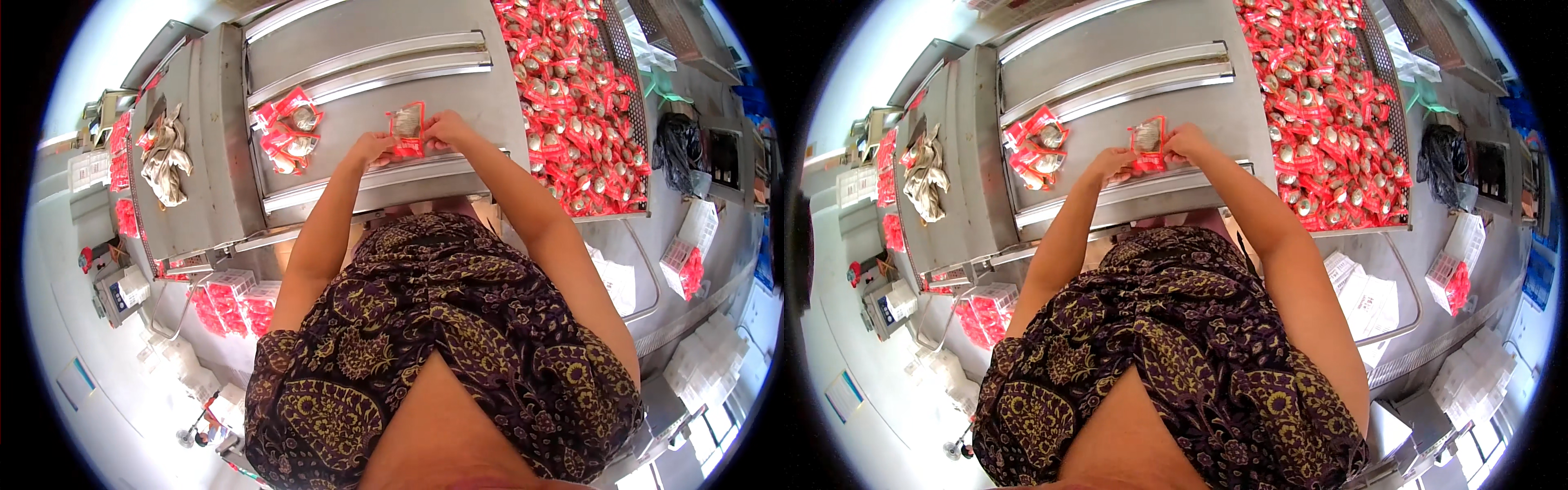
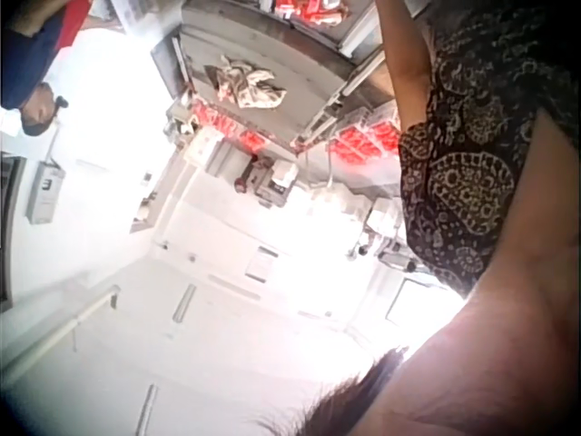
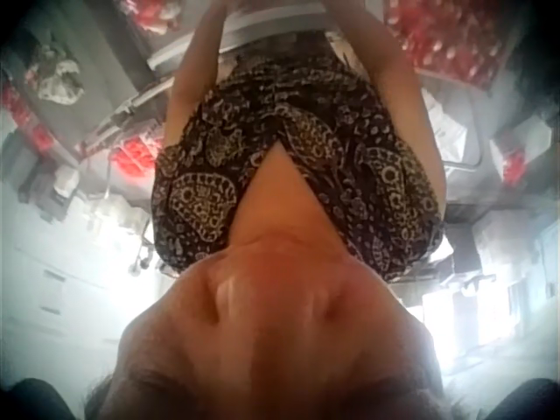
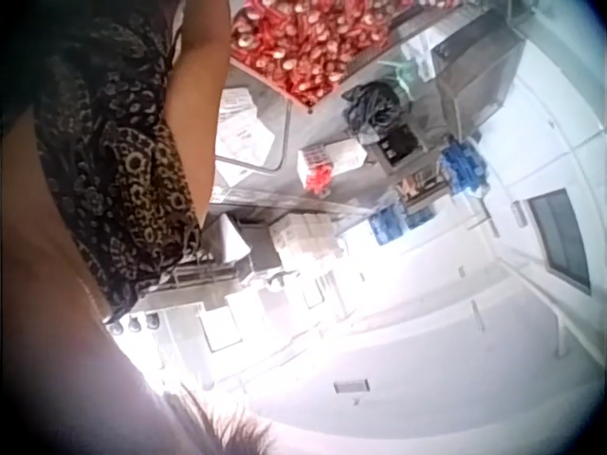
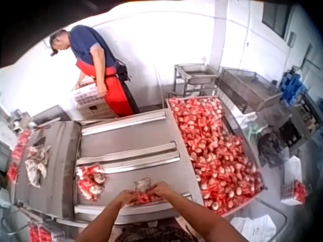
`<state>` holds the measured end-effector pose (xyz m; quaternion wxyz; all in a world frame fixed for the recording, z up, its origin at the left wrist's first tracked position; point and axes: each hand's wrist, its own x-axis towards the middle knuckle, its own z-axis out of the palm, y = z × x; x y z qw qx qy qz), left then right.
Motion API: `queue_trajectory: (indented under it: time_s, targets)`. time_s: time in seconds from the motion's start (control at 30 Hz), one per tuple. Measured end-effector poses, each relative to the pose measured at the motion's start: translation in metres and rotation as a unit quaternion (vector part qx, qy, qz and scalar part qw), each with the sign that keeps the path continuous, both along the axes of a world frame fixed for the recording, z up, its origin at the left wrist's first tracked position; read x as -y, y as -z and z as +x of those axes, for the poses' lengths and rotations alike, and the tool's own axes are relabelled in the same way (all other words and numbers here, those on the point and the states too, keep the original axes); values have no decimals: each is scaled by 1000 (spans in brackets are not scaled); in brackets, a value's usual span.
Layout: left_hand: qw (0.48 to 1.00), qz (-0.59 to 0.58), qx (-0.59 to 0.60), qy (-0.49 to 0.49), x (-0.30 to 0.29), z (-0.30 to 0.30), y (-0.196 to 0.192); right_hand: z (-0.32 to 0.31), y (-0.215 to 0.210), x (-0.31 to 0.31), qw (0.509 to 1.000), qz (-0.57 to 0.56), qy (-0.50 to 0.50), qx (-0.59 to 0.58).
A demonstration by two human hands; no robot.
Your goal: The person places vacuum-sealed bags onto a metal tray, slides the tray into a processing machine, and then transfers the bags from a tray into a white plastic crate by hand.
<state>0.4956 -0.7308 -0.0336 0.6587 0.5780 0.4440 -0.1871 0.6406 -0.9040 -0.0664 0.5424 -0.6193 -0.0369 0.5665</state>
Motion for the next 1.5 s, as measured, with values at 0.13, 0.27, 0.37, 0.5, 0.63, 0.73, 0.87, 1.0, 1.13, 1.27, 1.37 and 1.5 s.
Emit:
queue_trajectory:
  time_s: [0.13,0.27,0.37,0.5,0.63,0.73,0.87,1.0,1.13,1.27,1.37,1.5]
  targets:
    - [996,51,62,36,-8,2,15,10,6,1,998,-30,-48,39]
    - [992,90,63,60,-16,1,26,11,5,8,979,-56,-68,186]
    - [989,94,64,93,-18,1,25,6,3,11,977,-52,-66,195]
    - [974,169,56,142,-9,2,19,0,5,18,963,-48,-99,244]
    - [980,105,55,163,13,5,18,10,5,38,971,-66,-122,197]
    - [977,89,114,156,30,13,18,24,-5,62,951,-79,-163,252]
    - [977,76,86,180,44,31,16,22,-27,97,882,-121,-123,439]
    - [987,55,73,131,54,40,18,-10,-32,124,779,41,-151,607]
    - [982,84,96,141,64,43,25,-23,-25,135,706,60,-142,691]
    - [952,168,105,235,89,49,31,-28,-28,161,690,0,-142,710]
    - [913,258,147,279,106,48,26,-34,-37,179,691,-19,-157,706]
    - [845,457,185,208,71,14,-12,-47,-55,181,756,1,-32,654]
